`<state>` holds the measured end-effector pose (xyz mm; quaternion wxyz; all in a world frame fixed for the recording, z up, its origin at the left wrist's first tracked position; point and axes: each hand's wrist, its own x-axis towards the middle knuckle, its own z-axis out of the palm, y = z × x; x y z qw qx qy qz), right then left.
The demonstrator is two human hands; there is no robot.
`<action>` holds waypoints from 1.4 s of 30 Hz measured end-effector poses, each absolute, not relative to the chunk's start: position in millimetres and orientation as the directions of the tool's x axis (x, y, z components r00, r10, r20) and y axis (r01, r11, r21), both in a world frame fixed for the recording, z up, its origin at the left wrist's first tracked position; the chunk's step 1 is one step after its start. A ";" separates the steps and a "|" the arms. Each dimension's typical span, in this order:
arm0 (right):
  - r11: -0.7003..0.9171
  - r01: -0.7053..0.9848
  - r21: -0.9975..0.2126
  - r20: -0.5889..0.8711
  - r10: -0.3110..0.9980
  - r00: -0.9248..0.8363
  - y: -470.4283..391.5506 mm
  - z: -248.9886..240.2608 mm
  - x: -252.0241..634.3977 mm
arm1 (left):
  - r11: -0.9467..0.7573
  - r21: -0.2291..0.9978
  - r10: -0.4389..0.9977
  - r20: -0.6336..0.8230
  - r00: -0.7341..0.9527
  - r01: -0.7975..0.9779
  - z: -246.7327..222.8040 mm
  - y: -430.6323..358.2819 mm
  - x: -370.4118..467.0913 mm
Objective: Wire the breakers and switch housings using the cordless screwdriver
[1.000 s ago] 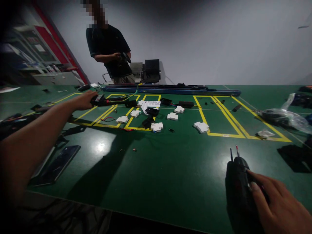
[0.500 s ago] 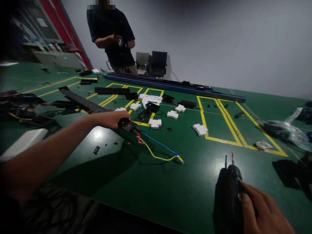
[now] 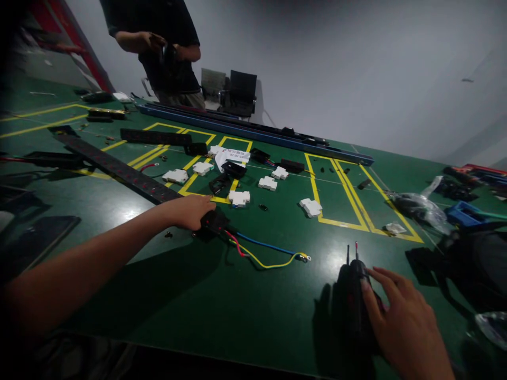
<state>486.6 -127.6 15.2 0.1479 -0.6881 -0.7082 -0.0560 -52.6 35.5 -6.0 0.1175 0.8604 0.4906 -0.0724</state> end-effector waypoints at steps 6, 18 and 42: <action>0.566 0.818 -0.103 -0.021 0.821 -0.571 -40.3 69.3 371.6 | -0.496 0.016 0.849 -0.200 0.488 0.868 0.4 27.6 -47.7; 0.452 0.884 0.118 -0.110 0.891 -0.441 183.3 42.0 215.9 | -0.631 0.011 0.775 0.031 0.631 0.775 -10.8 17.7 -60.2; 0.758 0.651 -0.039 -0.129 0.642 -0.755 227.5 31.2 -7.9 | -0.630 -0.068 0.776 -0.095 0.623 0.774 -4.3 20.5 -56.2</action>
